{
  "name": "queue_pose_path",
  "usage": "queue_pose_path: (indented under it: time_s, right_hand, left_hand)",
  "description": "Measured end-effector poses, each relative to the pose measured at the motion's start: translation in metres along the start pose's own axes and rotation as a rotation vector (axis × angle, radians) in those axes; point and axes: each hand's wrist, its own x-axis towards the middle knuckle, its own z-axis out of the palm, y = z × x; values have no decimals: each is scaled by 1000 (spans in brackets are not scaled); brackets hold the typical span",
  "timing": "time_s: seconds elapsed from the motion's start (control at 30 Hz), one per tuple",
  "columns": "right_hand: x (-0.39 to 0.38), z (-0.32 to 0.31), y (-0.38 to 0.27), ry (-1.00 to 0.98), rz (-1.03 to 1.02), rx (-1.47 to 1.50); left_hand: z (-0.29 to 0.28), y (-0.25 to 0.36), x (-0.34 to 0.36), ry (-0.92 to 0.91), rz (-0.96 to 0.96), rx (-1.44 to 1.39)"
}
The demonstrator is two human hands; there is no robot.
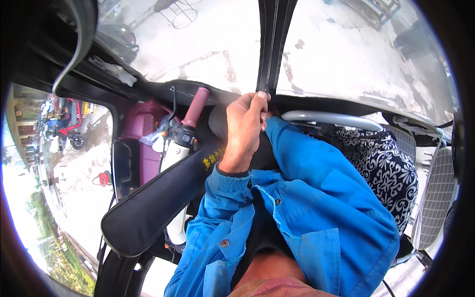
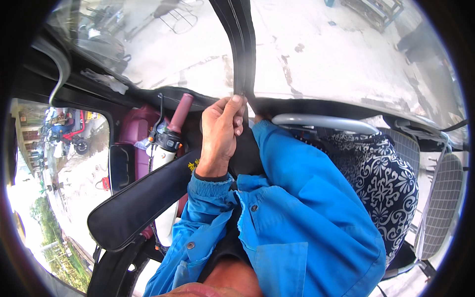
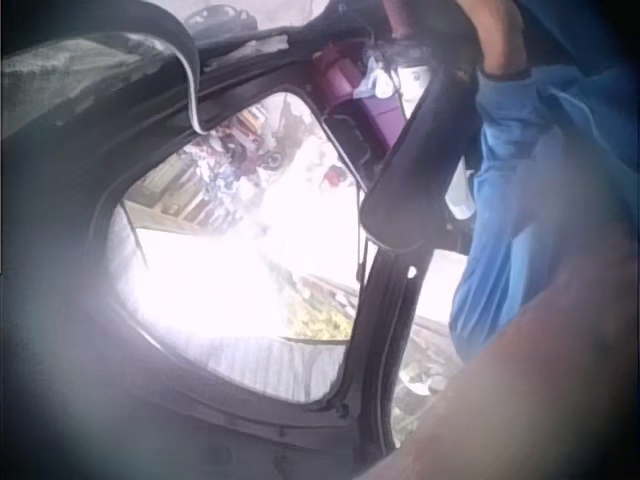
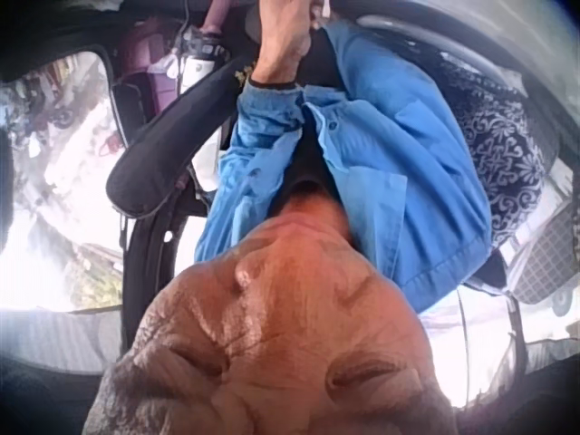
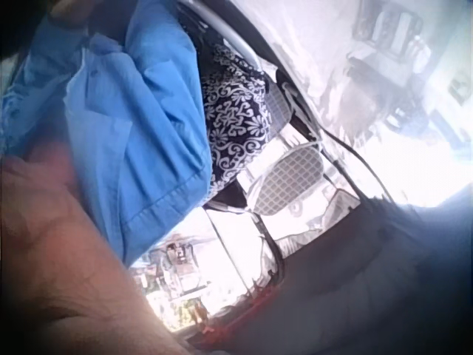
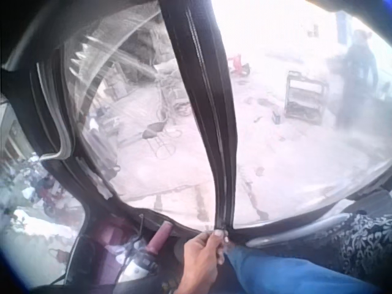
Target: The person sews a black fabric enclosure attached to a scooter using a needle and thread. They repeatedly pull the needle through the fabric along the edge, securing the enclosure to the vehicle frame.
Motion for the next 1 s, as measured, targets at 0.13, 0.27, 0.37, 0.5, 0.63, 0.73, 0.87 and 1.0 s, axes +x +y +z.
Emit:
queue_pose_path:
  time_s: [0.13,0.27,0.37,0.5,0.63,0.73,0.87,1.0]
  right_hand:
    - [10,4,-14,0,67,83]
    - [29,20,-13,-12,131,155]
    - [44,42,-3,-14,200,234]
    - [42,44,8,-57,383,416]
    - [8,-10,-29,267,126,722]
    - [-37,-80,-65,290,-205,1069]
    - [-81,-173,-98,-27,-238,1722]
    - [-95,-238,-106,-383,-267,1956]
  left_hand:
    - [8,11,-2,36,-77,-13]
    - [13,10,7,-1,-15,-45]
    - [11,5,21,22,-49,-60]
    - [10,-4,46,15,-72,47]
    - [11,-9,53,38,-58,124]
    - [11,-7,51,11,-66,62]
    - [10,-3,46,8,-70,50]
    - [12,-1,38,15,-70,54]
